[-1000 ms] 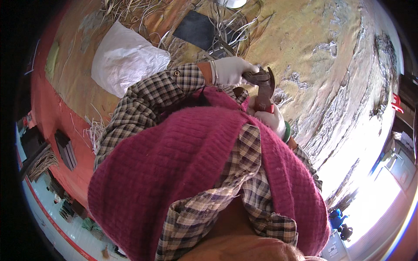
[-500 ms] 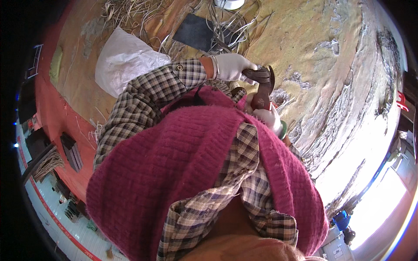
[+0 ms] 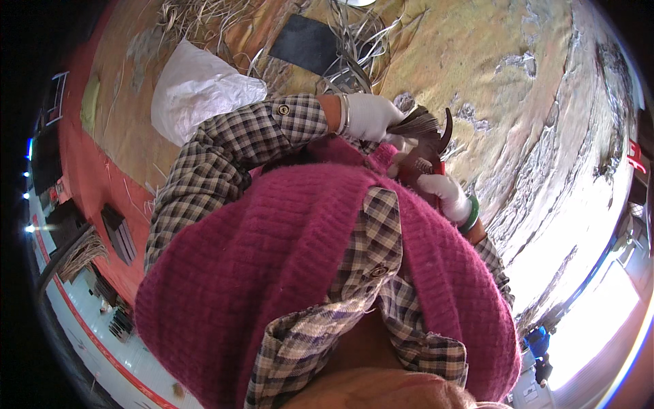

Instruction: The person gathers metal strips from a metal grate, straightens them by hand, and cuts them into shorter pieces using red-handled shears. The cut pieces are placed into a white plastic bag on the floor.

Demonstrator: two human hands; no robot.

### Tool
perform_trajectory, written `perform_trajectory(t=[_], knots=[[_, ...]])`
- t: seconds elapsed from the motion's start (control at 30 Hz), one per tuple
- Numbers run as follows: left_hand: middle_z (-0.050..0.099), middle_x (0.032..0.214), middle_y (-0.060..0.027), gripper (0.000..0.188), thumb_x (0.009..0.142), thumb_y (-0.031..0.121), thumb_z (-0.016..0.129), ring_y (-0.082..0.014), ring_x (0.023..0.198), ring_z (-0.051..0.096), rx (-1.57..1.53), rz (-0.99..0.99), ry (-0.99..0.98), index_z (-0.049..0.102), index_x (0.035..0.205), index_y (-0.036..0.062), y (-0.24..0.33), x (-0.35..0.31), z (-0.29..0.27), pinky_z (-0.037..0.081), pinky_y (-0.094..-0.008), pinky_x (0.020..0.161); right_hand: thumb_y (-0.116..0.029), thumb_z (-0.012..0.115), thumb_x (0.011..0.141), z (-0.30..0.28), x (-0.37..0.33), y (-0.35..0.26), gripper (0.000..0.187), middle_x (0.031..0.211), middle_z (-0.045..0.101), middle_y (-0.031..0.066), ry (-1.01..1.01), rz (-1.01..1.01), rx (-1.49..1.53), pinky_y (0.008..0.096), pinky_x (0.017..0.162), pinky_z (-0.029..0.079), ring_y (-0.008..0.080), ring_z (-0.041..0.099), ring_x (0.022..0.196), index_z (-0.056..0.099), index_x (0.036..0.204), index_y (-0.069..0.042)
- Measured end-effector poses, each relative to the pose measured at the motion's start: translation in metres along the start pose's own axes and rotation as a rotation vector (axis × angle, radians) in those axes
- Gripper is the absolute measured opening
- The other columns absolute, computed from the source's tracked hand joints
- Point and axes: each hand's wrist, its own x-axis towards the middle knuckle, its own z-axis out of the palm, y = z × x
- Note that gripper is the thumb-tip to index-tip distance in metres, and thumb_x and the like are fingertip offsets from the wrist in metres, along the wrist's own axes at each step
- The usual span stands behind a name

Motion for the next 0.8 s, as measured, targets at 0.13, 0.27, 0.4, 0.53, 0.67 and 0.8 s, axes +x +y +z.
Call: perform_trajectory(t=[0.13, 0.27, 0.4, 0.53, 0.67, 0.8], knots=[[0.064, 0.081, -0.0134, 0.038, 0.082, 0.040, 0.063, -0.0256, 0.072, 0.062, -0.031, 0.015, 0.077, 0.060, 0.102, 0.0069, 0.006, -0.006, -0.019, 0.047, -0.0338, 0.066, -0.013, 0.053, 0.072, 0.005, 0.013, 0.009, 0.031, 0.090, 0.057, 0.0057, 0.023, -0.133, -0.064, 0.0288, 0.078, 0.041, 0.0153, 0.052, 0.085, 0.052, 0.101, -0.002], [0.064, 0.082, -0.0117, 0.037, 0.081, 0.031, 0.066, -0.0226, 0.077, 0.063, -0.265, 0.126, 0.224, 0.056, 0.106, 0.0061, 0.003, -0.012, -0.026, 0.048, -0.0325, 0.070, -0.009, 0.052, 0.069, 0.005, 0.024, 0.008, 0.012, 0.074, 0.051, 0.0012, 0.052, -0.195, -0.257, 0.0259, 0.064, 0.038, 0.0115, 0.046, 0.070, 0.052, 0.080, -0.003], [0.063, 0.095, -0.0098, 0.036, 0.077, 0.010, 0.068, -0.0236, 0.084, 0.063, -0.241, 0.209, 0.397, 0.054, 0.110, 0.0074, -0.007, -0.007, -0.029, 0.048, -0.0319, 0.076, -0.006, 0.051, 0.069, 0.002, 0.030, -0.003, 0.005, 0.068, 0.049, -0.0001, 0.075, -0.185, -0.395, 0.0253, 0.062, 0.037, 0.0106, 0.045, 0.067, 0.051, 0.073, -0.004], [0.063, 0.096, -0.0092, 0.040, 0.072, -0.001, 0.065, -0.0254, 0.089, 0.062, -0.077, 0.213, 0.445, 0.055, 0.110, 0.0086, -0.012, -0.009, -0.039, 0.047, -0.0327, 0.078, -0.005, 0.052, 0.068, 0.002, 0.036, -0.010, 0.006, 0.069, 0.049, 0.0004, -0.021, -0.176, -0.355, 0.0250, 0.062, 0.038, 0.0106, 0.046, 0.068, 0.050, 0.073, -0.004], [0.063, 0.091, -0.0111, 0.033, 0.076, 0.009, 0.066, -0.0275, 0.086, 0.062, -0.042, 0.126, 0.373, 0.057, 0.108, 0.0091, -0.001, -0.010, -0.043, 0.047, -0.0332, 0.075, -0.009, 0.051, 0.071, -0.004, 0.032, -0.019, 0.019, 0.076, 0.053, 0.0016, -0.110, -0.181, -0.261, 0.0241, 0.066, 0.039, 0.0113, 0.048, 0.071, 0.055, 0.088, -0.002], [0.062, 0.080, -0.0154, 0.041, 0.081, 0.044, 0.062, -0.0330, 0.075, 0.061, 0.158, -0.102, 0.173, 0.060, 0.100, 0.0077, 0.012, -0.014, -0.038, 0.048, -0.0374, 0.066, -0.014, 0.050, 0.075, -0.015, 0.025, -0.034, 0.035, 0.087, 0.057, 0.0041, -0.215, -0.090, -0.251, 0.0244, 0.072, 0.041, 0.0127, 0.051, 0.078, 0.054, 0.107, -0.001]])
